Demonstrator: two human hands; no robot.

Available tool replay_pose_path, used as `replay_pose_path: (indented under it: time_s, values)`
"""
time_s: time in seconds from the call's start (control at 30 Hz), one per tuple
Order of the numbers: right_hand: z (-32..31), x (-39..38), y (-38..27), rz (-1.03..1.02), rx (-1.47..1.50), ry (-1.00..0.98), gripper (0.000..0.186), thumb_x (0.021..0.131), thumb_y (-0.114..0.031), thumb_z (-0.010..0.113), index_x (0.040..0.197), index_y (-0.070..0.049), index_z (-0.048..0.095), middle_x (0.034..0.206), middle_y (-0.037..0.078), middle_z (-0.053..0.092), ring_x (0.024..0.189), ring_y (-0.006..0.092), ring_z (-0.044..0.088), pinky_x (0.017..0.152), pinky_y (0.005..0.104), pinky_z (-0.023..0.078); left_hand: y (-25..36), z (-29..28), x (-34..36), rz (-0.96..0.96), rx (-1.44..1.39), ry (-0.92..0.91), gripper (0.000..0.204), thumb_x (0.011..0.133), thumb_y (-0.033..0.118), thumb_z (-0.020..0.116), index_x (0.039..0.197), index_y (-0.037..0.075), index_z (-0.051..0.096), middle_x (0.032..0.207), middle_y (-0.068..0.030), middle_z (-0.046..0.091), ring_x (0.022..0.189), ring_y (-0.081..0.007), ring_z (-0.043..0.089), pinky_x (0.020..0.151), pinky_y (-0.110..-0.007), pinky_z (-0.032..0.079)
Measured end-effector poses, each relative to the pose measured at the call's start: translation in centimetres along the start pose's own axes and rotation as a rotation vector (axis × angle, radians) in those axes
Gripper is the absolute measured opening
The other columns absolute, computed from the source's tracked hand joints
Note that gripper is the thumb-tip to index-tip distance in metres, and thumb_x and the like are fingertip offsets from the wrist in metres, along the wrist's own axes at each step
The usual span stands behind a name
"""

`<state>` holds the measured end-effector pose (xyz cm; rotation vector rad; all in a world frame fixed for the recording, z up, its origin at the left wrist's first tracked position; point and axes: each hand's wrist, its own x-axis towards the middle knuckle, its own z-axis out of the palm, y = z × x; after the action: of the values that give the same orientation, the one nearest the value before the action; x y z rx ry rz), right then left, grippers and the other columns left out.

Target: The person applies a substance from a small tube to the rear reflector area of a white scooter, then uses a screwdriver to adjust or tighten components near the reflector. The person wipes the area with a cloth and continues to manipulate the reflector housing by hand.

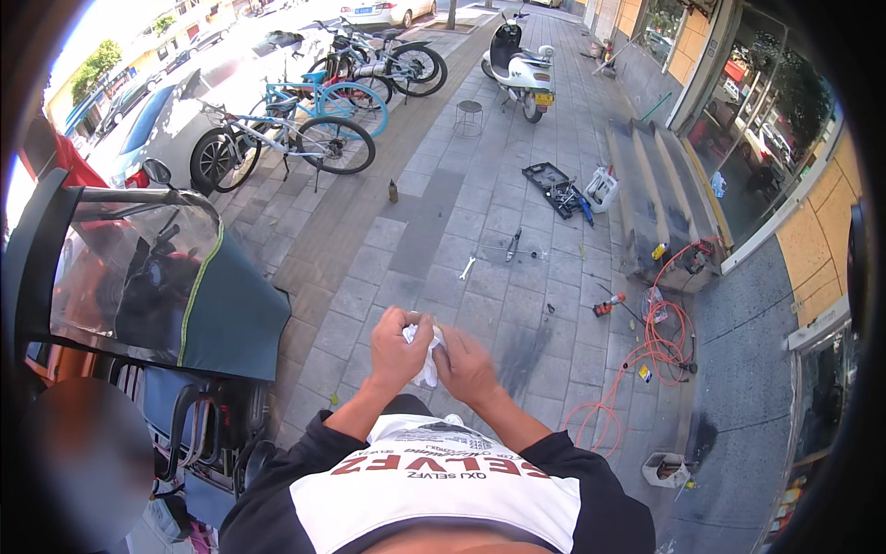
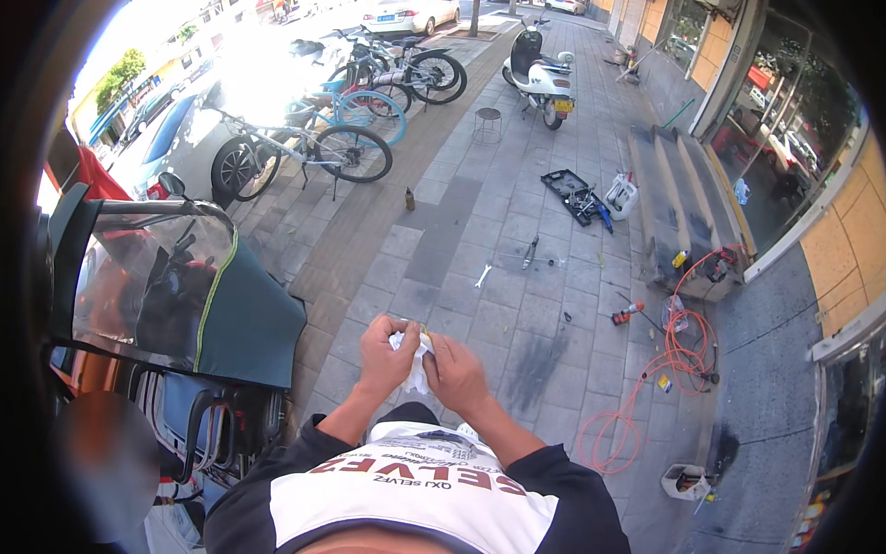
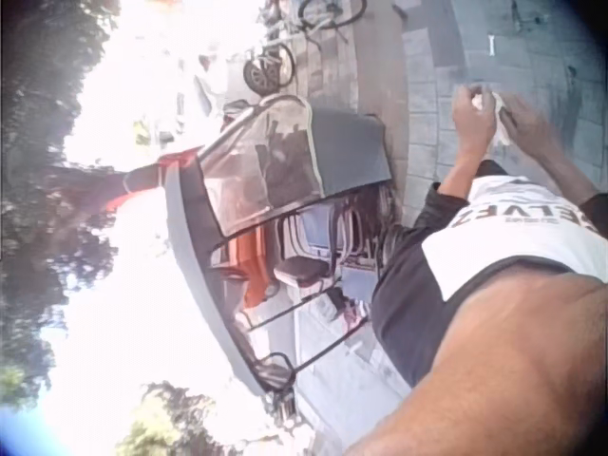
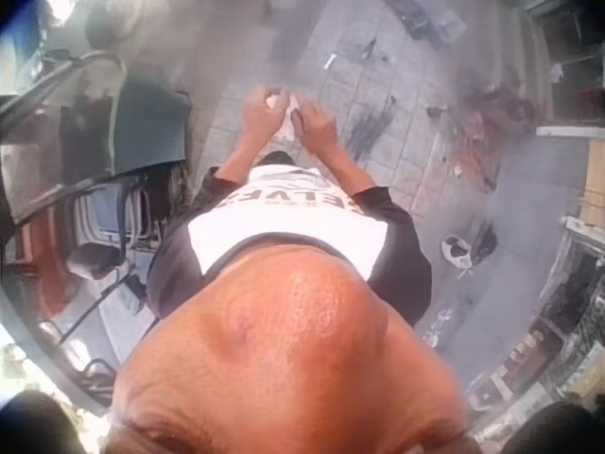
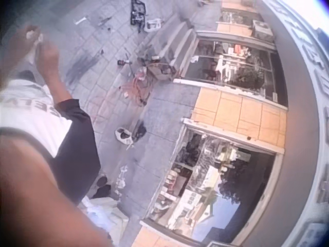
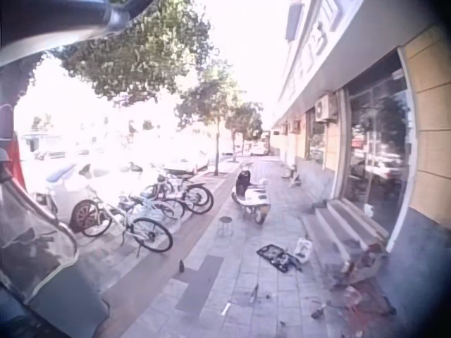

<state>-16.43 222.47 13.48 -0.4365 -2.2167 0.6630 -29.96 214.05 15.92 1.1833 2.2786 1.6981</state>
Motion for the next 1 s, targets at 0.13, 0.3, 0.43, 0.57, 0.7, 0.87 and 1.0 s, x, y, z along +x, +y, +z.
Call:
replay_pose_path:
  time_s: [0.13, 0.3, 0.43, 0.57, 0.7, 0.87, 1.0]
  values:
    - [3.1, 9.4, 8.7, 0.002, 0.17, 0.008, 0.037, 0.091, -0.006, 0.073, 0.127, 0.0, 0.066, 0.104, 0.015, 0.071, 0.084, 0.0301, 0.071, 0.071, 0.0404, 0.057, -3.0, 4.6, 11.1, -0.009, -0.107, 0.002, 0.017, 0.093, 0.017, 0.079, 0.089, 0.0, 0.073, 0.085, -0.0108, 0.069, 0.078, -0.0236, 0.067, 0.07, -0.037, 0.052]
    - [5.0, 20.2, 22.0, 0.623, 1.044, -0.332, 0.031, 0.107, -0.025, 0.066, 0.123, 0.001, 0.065, 0.092, 0.007, 0.067, 0.067, 0.0127, 0.062, 0.059, 0.0284, 0.049, -8.5, 9.1, 27.2, -0.181, -0.425, -0.402, 0.02, 0.1, 0.021, 0.075, 0.1, 0.001, 0.077, 0.092, -0.0054, 0.073, 0.087, -0.0125, 0.066, 0.077, -0.031, 0.052]
    - [7.6, 30.9, 31.5, 0.741, 1.838, -0.586, 0.047, 0.109, -0.049, 0.056, 0.116, -0.003, 0.062, 0.076, 0.001, 0.055, 0.047, 0.0069, 0.046, 0.046, 0.0262, 0.04, -12.4, 14.9, 40.5, -0.046, -0.644, -0.564, 0.021, 0.105, 0.022, 0.071, 0.101, 0.001, 0.074, 0.094, -0.0024, 0.074, 0.087, -0.008, 0.064, 0.077, -0.028, 0.052]
    - [10.7, 38.3, 38.9, 0.834, 2.184, -0.526, 0.047, 0.107, -0.048, 0.06, 0.116, -0.002, 0.063, 0.076, 0.003, 0.058, 0.049, 0.0081, 0.053, 0.046, 0.0271, 0.044, -13.5, 20.0, 52.4, 0.024, -0.655, -0.635, 0.02, 0.104, 0.021, 0.072, 0.099, 0.002, 0.073, 0.09, -0.001, 0.071, 0.084, -0.0067, 0.062, 0.073, -0.027, 0.051]
    - [11.0, 49.5, 44.1, 0.679, 1.691, -0.356, 0.039, 0.106, -0.034, 0.067, 0.127, -0.002, 0.065, 0.087, 0.006, 0.068, 0.065, 0.0114, 0.064, 0.057, 0.0279, 0.053, -15.5, 24.4, 63.6, -0.088, -0.423, -0.554, 0.019, 0.101, 0.02, 0.074, 0.094, 0.002, 0.072, 0.09, 0.0, 0.072, 0.082, -0.0053, 0.061, 0.072, -0.026, 0.051]
    - [15.8, 62.0, 53.8, 0.531, 0.69, 0.025, 0.035, 0.103, -0.011, 0.07, 0.137, -0.001, 0.067, 0.106, 0.004, 0.071, 0.085, 0.0105, 0.067, 0.07, 0.0269, 0.056, -19.3, 33.1, 77.5, -0.149, -0.216, -0.318, 0.021, 0.098, 0.021, 0.075, 0.094, 0.001, 0.072, 0.092, -0.0068, 0.074, 0.086, -0.012, 0.068, 0.076, -0.032, 0.055]
    - [17.9, 71.8, 64.8, 0.447, 0.711, 0.02, 0.038, 0.102, -0.011, 0.07, 0.139, -0.001, 0.066, 0.108, 0.004, 0.071, 0.089, 0.0077, 0.065, 0.074, 0.0253, 0.054, -22.7, 40.4, 89.5, -0.048, -0.282, -0.273, 0.02, 0.099, 0.021, 0.075, 0.09, 0.002, 0.073, 0.091, -0.0071, 0.074, 0.079, -0.0125, 0.068, 0.069, -0.03, 0.054]
